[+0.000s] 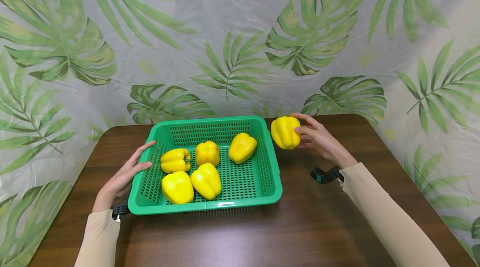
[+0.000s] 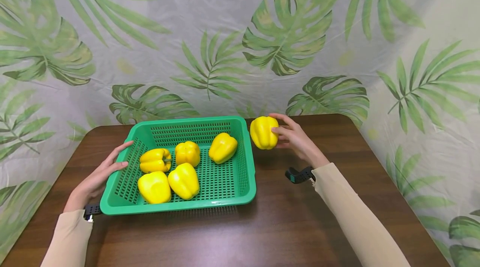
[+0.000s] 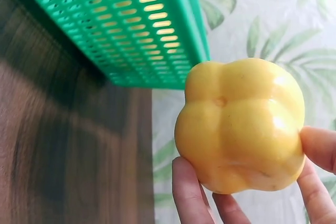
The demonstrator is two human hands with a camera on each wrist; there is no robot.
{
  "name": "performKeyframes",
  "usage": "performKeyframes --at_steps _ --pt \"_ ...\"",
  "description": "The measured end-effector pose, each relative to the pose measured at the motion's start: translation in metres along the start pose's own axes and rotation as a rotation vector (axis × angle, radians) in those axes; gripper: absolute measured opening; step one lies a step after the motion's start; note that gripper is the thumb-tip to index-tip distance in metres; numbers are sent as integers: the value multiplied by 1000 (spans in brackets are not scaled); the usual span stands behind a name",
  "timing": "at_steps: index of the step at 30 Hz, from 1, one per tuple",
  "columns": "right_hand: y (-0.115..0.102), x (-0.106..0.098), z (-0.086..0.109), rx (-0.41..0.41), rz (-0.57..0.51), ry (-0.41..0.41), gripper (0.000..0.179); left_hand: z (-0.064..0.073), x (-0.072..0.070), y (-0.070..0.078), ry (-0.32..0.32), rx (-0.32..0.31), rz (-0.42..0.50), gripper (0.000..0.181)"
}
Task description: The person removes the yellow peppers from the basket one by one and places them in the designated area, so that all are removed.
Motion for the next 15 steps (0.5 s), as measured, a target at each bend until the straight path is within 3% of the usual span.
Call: performKeyframes --at_steps 15 --pt "27 -13 -3 27 4 36 57 0 2 0 -3 -9 22 59"
Point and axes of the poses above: each hand's wrist, its own z-axis away from the middle knuckle, its own x-axis out of the palm, y = z × x, the point moved 4 cm from there along -z, towards the middle knuckle, and after that the axes turned 8 degrees about y, right-handed, at the moved point
